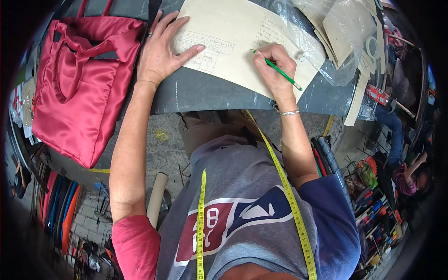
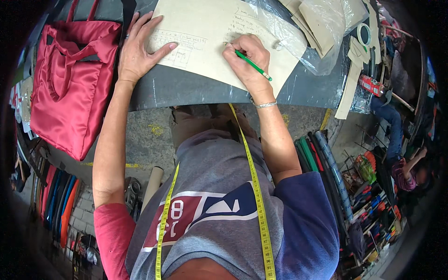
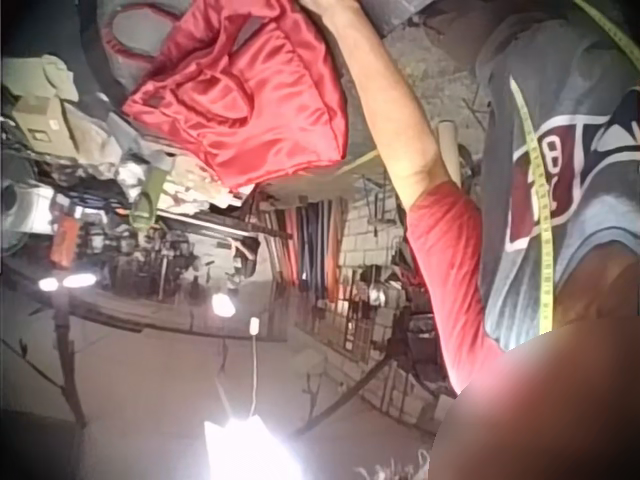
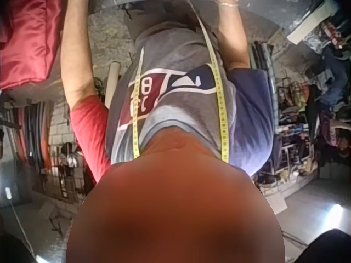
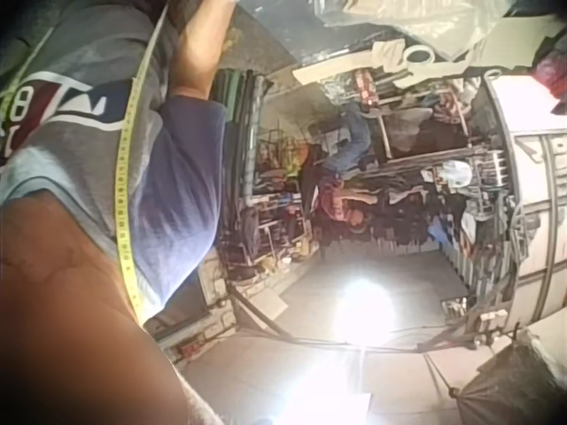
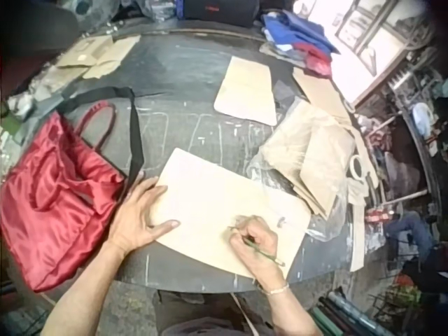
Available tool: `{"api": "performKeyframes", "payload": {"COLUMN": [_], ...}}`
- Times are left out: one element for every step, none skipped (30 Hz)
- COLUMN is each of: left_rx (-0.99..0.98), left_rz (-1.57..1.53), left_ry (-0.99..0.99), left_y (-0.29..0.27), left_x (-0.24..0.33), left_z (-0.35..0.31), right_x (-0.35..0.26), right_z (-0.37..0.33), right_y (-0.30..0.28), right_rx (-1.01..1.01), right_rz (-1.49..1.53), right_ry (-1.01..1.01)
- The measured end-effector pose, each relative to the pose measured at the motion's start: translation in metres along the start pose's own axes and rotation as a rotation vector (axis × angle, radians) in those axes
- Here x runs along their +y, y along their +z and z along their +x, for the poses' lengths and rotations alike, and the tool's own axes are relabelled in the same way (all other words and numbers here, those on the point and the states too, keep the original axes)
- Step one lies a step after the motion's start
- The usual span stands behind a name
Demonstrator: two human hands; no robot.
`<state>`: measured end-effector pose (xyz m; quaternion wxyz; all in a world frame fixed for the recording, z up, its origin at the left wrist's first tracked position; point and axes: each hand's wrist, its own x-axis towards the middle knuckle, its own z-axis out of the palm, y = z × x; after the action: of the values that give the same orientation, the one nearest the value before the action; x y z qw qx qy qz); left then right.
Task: Measure the dimensions of a red tote bag and its corresponding cardboard patterns, and record the measurements on paper.
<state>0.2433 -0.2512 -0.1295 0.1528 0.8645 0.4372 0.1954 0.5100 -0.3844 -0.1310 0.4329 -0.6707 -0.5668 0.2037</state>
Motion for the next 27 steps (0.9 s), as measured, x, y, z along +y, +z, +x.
{"api": "performKeyframes", "payload": {"left_rx": [-0.003, -0.003, -0.004, -0.007, -0.004, -0.001, -0.003, -0.001, 0.001, -0.001, 0.002, 0.004, 0.003, 0.009, 0.016, 0.015, 0.005, -0.005, -0.006, -0.003, -0.001, -0.001, -0.057, -0.113, -0.114, -0.129, -0.144], "left_rz": [-0.001, -0.013, -0.025, -0.026, -0.010, 0.006, 0.004, -0.003, -0.010, -0.011, -0.011, -0.010, -0.010, -0.014, -0.018, -0.019, -0.007, 0.006, 0.007, 0.002, -0.002, -0.004, -0.019, -0.035, -0.035, -0.063, -0.092], "left_ry": [-0.002, -0.003, -0.003, -0.004, -0.003, -0.002, -0.003, -0.003, -0.003, -0.003, 0.000, 0.002, 0.001, 0.018, 0.035, 0.033, 0.014, -0.006, -0.007, 0.009, 0.025, 0.023, -0.012, -0.046, -0.050, -0.081, -0.112], "left_y": [0.000, 0.001, 0.001, 0.001, 0.001, 0.001, 0.002, 0.001, 0.001, 0.001, 0.000, 0.000, -0.001, -0.002, -0.003, -0.003, -0.003, -0.003, -0.003, -0.004, -0.004, -0.008, -0.014, -0.017, -0.019, -0.021, -0.022], "left_x": [-0.001, -0.001, -0.002, -0.001, -0.001, -0.001, -0.001, -0.002, -0.002, -0.001, 0.001, 0.003, 0.004, 0.004, 0.005, 0.006, 0.006, 0.007, 0.006, 0.005, 0.004, 0.007, 0.014, 0.019, 0.020, 0.021, 0.022], "left_z": [0.000, 0.001, 0.000, 0.000, 0.000, 0.000, 0.000, -0.001, -0.001, 0.000, 0.001, 0.002, 0.002, 0.002, 0.002, 0.001, 0.001, 0.000, 0.000, 0.001, 0.000, 0.002, 0.004, 0.007, 0.008, 0.008, 0.008], "right_x": [-0.001, -0.002, -0.004, -0.005, -0.006, -0.007, -0.007, -0.006, -0.005, -0.004, -0.002, 0.001, 0.001, 0.002, 0.002, 0.002, 0.002, 0.002, 0.002, 0.002, 0.003, 0.005, 0.006, 0.006, 0.004, 0.003, 0.003], "right_z": [0.000, 0.000, 0.001, 0.002, 0.002, 0.002, 0.002, 0.001, 0.002, 0.002, 0.002, 0.001, 0.000, 0.000, 0.000, 0.000, 0.000, -0.001, -0.001, -0.001, -0.001, -0.001, -0.001, -0.001, -0.001, 0.000, 0.000], "right_y": [0.000, 0.000, 0.001, 0.001, 0.001, 0.002, 0.002, 0.001, 0.002, 0.002, 0.002, 0.002, 0.001, 0.001, 0.000, -0.001, -0.002, -0.003, -0.004, -0.004, -0.003, -0.004, -0.004, -0.004, -0.003, -0.003, -0.005], "right_rx": [0.003, 0.001, 0.016, 0.033, 0.032, 0.034, 0.035, 0.034, 0.041, 0.049, 0.049, 0.048, 0.046, 0.045, 0.024, 0.001, -0.001, -0.012, -0.022, -0.023, -0.014, -0.005, -0.006, 0.001, 0.006, 0.002, -0.015], "right_rz": [-0.006, -0.005, 0.012, 0.028, 0.029, 0.027, 0.024, 0.023, 0.041, 0.060, 0.059, 0.044, 0.029, 0.029, 0.020, 0.012, 0.011, 0.007, 0.003, 0.004, 0.006, 0.004, 0.001, 0.001, 0.006, 0.007, 0.007], "right_ry": [0.004, 0.006, 0.011, 0.016, 0.019, 0.039, 0.058, 0.061, 0.040, 0.018, 0.020, 0.006, -0.009, -0.007, 0.008, 0.023, 0.025, 0.023, 0.019, 0.019, 0.008, -0.003, -0.001, 0.001, 0.000, 0.001, 0.004]}}
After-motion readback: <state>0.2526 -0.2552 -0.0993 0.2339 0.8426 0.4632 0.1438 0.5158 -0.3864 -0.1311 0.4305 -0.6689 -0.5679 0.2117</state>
